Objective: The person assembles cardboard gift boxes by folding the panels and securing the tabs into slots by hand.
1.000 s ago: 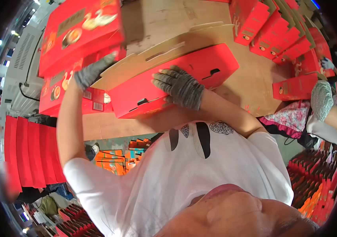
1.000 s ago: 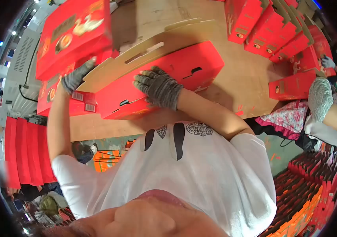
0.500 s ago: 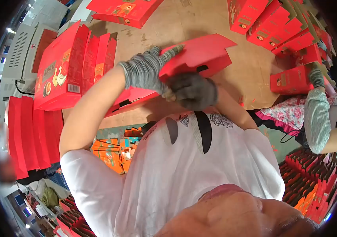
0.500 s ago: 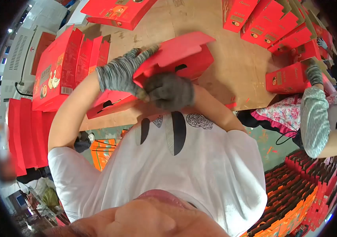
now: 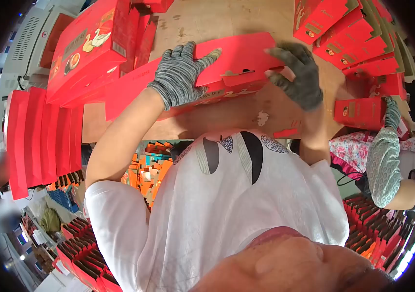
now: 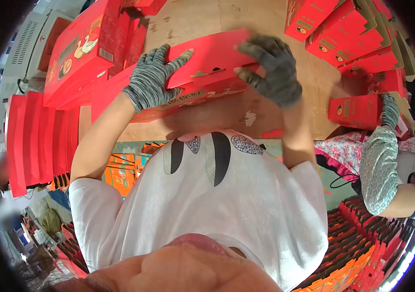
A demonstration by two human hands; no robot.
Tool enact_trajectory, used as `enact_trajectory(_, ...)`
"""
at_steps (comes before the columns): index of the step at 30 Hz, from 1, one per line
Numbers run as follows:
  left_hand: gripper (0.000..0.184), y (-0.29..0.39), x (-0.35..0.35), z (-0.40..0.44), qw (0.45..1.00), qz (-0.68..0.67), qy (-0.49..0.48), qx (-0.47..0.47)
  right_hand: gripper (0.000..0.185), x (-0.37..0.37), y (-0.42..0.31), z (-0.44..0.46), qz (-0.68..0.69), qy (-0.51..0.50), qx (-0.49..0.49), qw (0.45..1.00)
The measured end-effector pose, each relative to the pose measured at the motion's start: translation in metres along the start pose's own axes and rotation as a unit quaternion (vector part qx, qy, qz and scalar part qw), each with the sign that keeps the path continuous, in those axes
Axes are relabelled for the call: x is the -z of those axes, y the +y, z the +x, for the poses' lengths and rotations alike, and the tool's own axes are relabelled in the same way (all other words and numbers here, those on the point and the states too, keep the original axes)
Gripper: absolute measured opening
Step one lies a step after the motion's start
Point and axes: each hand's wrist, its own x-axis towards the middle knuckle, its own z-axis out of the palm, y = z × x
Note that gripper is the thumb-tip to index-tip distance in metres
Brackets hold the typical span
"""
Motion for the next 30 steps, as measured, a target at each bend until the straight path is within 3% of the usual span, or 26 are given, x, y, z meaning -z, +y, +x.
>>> enact_trajectory(1,0.089,0.000,0.001,0.000,1.000,0.002,-0.003,0.000,0.039,-0.002,0.005,0.011,-0.077,-0.053,0.089,0.992)
enact_trajectory(2,0.085,-0.001,0.003,-0.002,1.000,0.012,0.009,-0.006,0.039,-0.009,0.016,0.016,-0.076,-0.050,0.087,0.992)
enact_trajectory(4,0.082,-0.011,0.002,0.000,0.999,0.024,0.025,-0.012,0.047,-0.019,0.041,0.024,0.062,-0.191,0.165,0.966)
enact_trajectory(5,0.077,-0.027,-0.005,0.006,0.990,-0.136,0.018,-0.041,0.047,-0.020,0.044,0.028,0.063,-0.190,0.165,0.966)
enact_trajectory(6,0.072,-0.030,0.000,0.007,0.953,-0.294,0.012,-0.069,0.046,-0.019,0.047,0.031,0.149,-0.196,0.137,0.959)
enact_trajectory(7,0.072,-0.029,0.003,0.006,0.953,-0.295,0.014,-0.068,0.044,-0.017,0.048,0.033,0.234,-0.202,0.108,0.945)
enact_trajectory(9,0.066,-0.027,0.015,0.004,0.975,-0.219,0.023,-0.032,0.042,-0.013,0.046,0.039,0.244,-0.212,0.110,0.940)
enact_trajectory(11,0.071,-0.032,0.010,0.008,0.955,-0.283,0.034,-0.085,0.040,-0.015,0.043,0.040,0.253,-0.216,0.112,0.936)
enact_trajectory(14,0.083,-0.008,0.024,0.012,0.987,-0.150,0.007,-0.048,0.036,-0.027,0.044,0.029,0.210,-0.169,0.127,0.955)
enact_trajectory(17,0.083,-0.009,0.021,0.024,0.981,-0.175,-0.007,-0.082,0.036,-0.032,0.041,0.024,0.155,-0.109,0.097,0.977)
enact_trajectory(18,0.083,-0.006,0.019,0.022,0.981,-0.173,-0.008,-0.085,0.039,-0.032,0.039,0.022,0.094,-0.114,0.127,0.981)
enact_trajectory(21,0.063,0.013,0.009,0.013,0.995,0.046,0.051,-0.074,0.041,-0.037,0.032,0.009,0.001,-0.107,0.159,0.981)
enact_trajectory(25,0.063,0.018,-0.007,0.006,0.986,0.068,0.122,-0.096,0.038,-0.037,0.015,-0.011,-0.080,-0.088,0.144,0.982)
enact_trajectory(30,0.067,0.017,-0.001,0.003,0.991,0.037,0.084,-0.097,0.039,-0.035,0.008,-0.010,-0.092,-0.107,0.142,0.980)
